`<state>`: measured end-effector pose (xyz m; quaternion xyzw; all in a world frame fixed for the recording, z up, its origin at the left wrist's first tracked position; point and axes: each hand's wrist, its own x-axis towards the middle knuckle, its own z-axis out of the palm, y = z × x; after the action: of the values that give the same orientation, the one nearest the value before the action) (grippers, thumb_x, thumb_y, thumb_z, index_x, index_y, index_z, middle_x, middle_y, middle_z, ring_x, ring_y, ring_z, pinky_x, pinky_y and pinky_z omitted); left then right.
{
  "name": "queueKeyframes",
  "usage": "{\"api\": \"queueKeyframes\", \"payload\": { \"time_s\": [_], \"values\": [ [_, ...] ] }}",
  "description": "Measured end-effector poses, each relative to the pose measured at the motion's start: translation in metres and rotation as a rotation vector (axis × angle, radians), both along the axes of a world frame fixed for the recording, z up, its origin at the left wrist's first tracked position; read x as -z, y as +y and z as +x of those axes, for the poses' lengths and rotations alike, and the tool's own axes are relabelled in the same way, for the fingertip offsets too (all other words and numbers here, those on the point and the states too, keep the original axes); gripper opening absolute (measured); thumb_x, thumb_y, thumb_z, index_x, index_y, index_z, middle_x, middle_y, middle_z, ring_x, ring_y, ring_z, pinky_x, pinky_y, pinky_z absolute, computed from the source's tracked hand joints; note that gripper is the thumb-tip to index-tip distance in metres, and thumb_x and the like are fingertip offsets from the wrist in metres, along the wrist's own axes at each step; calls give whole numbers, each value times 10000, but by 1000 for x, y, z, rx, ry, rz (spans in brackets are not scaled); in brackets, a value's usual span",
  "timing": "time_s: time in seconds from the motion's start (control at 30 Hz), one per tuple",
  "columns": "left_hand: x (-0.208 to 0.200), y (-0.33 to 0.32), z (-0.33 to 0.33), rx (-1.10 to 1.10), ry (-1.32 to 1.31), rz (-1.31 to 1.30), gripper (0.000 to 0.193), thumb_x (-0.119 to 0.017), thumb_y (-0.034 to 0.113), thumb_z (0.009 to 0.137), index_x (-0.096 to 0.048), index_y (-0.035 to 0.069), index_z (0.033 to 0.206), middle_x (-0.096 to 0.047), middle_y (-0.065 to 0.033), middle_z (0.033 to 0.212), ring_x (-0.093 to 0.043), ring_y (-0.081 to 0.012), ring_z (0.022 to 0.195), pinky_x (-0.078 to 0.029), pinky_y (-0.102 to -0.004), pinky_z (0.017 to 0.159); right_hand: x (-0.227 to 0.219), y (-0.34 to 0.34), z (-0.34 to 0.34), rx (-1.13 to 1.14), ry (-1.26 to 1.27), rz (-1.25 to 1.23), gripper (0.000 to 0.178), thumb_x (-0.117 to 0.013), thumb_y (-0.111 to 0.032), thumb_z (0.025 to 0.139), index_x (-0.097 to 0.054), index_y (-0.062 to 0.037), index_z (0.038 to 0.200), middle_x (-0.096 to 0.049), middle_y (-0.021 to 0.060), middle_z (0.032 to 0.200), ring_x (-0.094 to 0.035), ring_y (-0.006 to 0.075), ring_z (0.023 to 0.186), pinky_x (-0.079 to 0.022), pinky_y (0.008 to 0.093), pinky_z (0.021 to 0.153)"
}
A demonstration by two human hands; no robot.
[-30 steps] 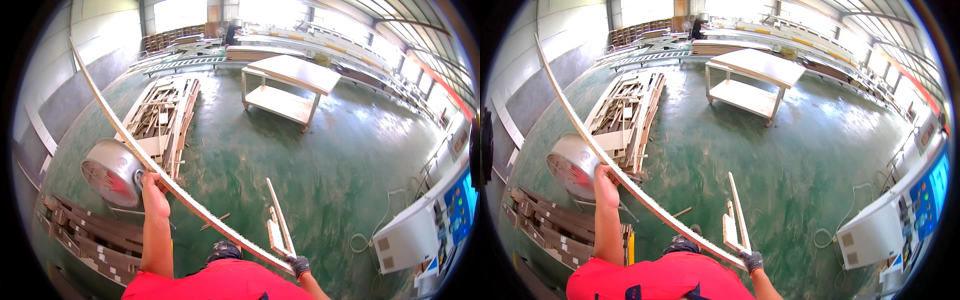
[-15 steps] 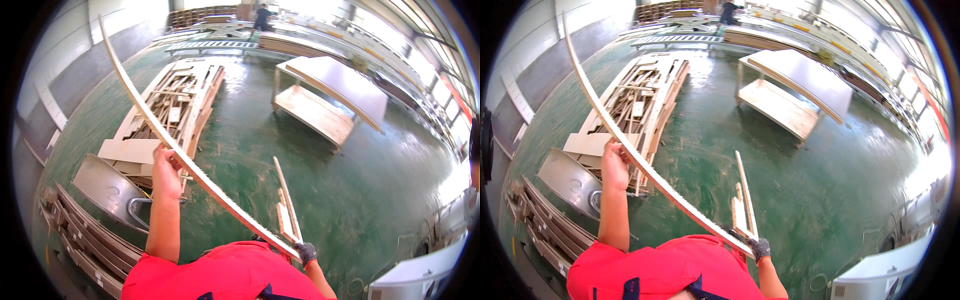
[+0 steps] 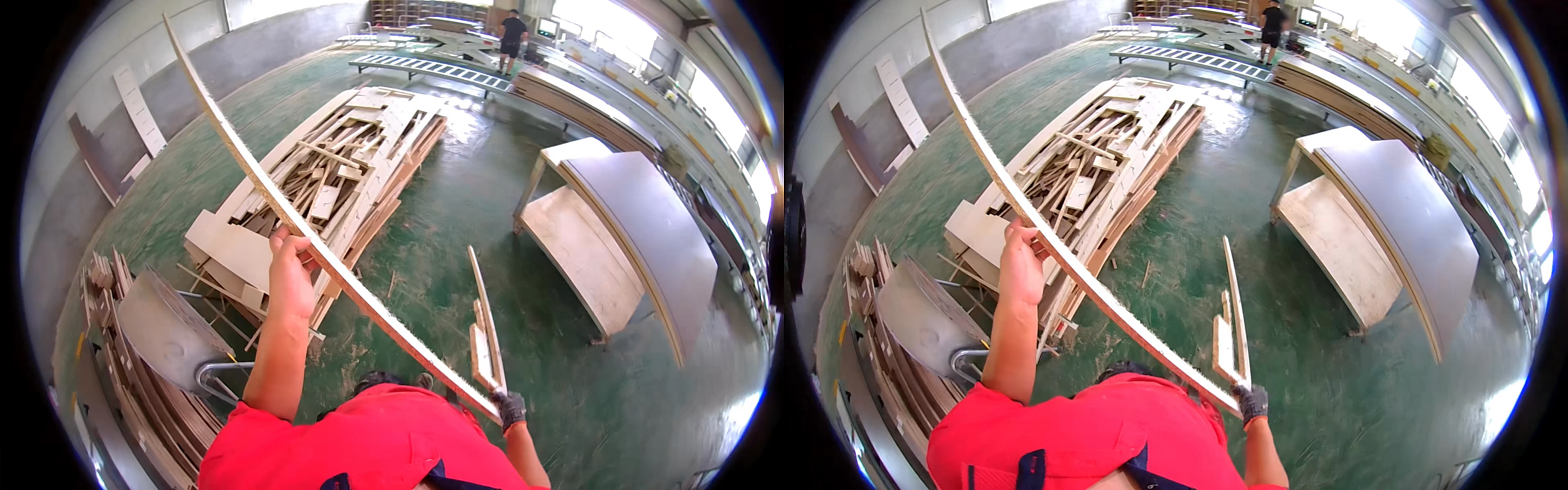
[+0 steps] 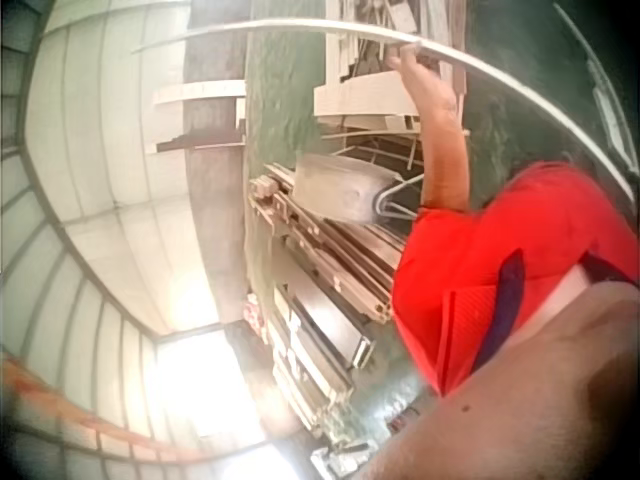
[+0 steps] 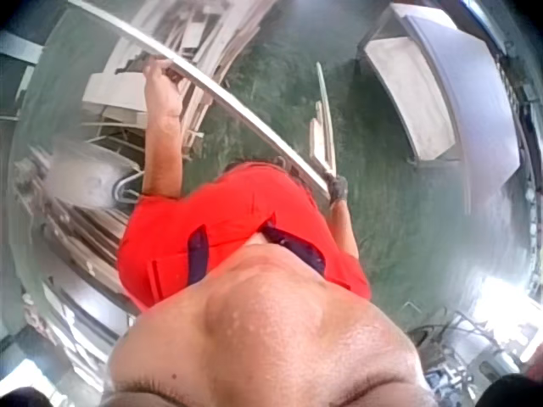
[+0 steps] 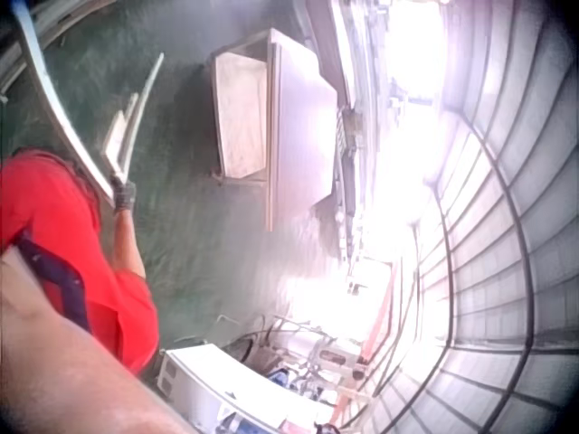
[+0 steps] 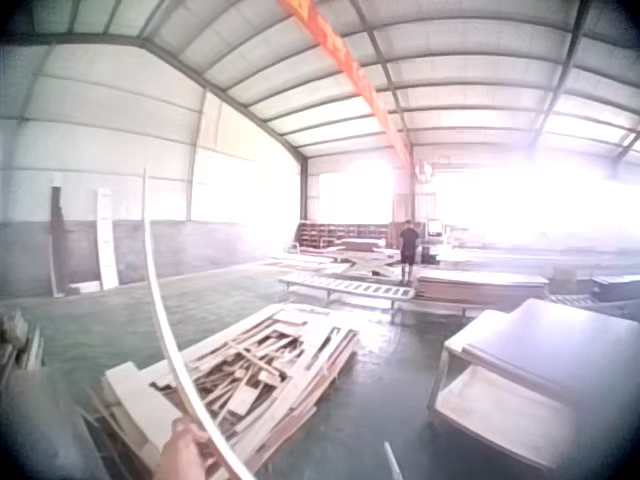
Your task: The person handles long white wood panels and a large white sheet in a workshop. They pick up, inspect, and place the panels on a workbench, then wipe the large sheet with a gloved hand and stack it with other panels.
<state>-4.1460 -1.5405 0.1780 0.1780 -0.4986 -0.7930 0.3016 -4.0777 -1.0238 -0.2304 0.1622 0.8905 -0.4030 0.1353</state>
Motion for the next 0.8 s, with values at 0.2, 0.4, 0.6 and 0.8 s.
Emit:
{"api": "queueKeyframes", "payload": {
  "time_s": [0.2, 0.4, 0.6, 0.8],
  "values": [
    [12, -47, -164, -152, -14, -8, 417, -497, 169, 892, -450, 50, 1289, -550, -57, 1005, -551, -184, 879, -468, -363, 851, -103, -53, -229, 37, 15, -122, 424, -831, -294, 662, -728, 44, 896, -723, 186, 824, -689, 279, 732, -524, 399, 684],
    [48, -50, -342, -263, -57, 82, 386, -554, 142, 862, -444, 65, 1224, -521, -45, 990, -525, -158, 879, -445, -345, 825, -111, -57, -457, 52, 104, -131, 404, -854, -196, 671, -705, 37, 965, -726, 114, 849, -675, 218, 745, -531, 351, 719],
    [32, -70, -533, -332, 9, 171, 202, -568, 163, 871, -501, 77, 1041, -522, -32, 901, -527, -163, 826, -441, -329, 783, -123, -51, -701, -61, 222, -30, 433, -848, -273, 669, -682, 9, 952, -696, 178, 943, -667, 307, 870, -509, 392, 801],
    [29, -96, -697, -222, 31, 246, 209, -573, 188, 878, -520, 38, 1013, -536, -63, 920, -553, -208, 871, -491, -371, 842, -148, -80, -917, -2, 202, -184, 538, -870, -191, 634, -647, 13, 1080, -710, 138, 1000, -670, 241, 891, -528, 367, 812]
  ]
}}
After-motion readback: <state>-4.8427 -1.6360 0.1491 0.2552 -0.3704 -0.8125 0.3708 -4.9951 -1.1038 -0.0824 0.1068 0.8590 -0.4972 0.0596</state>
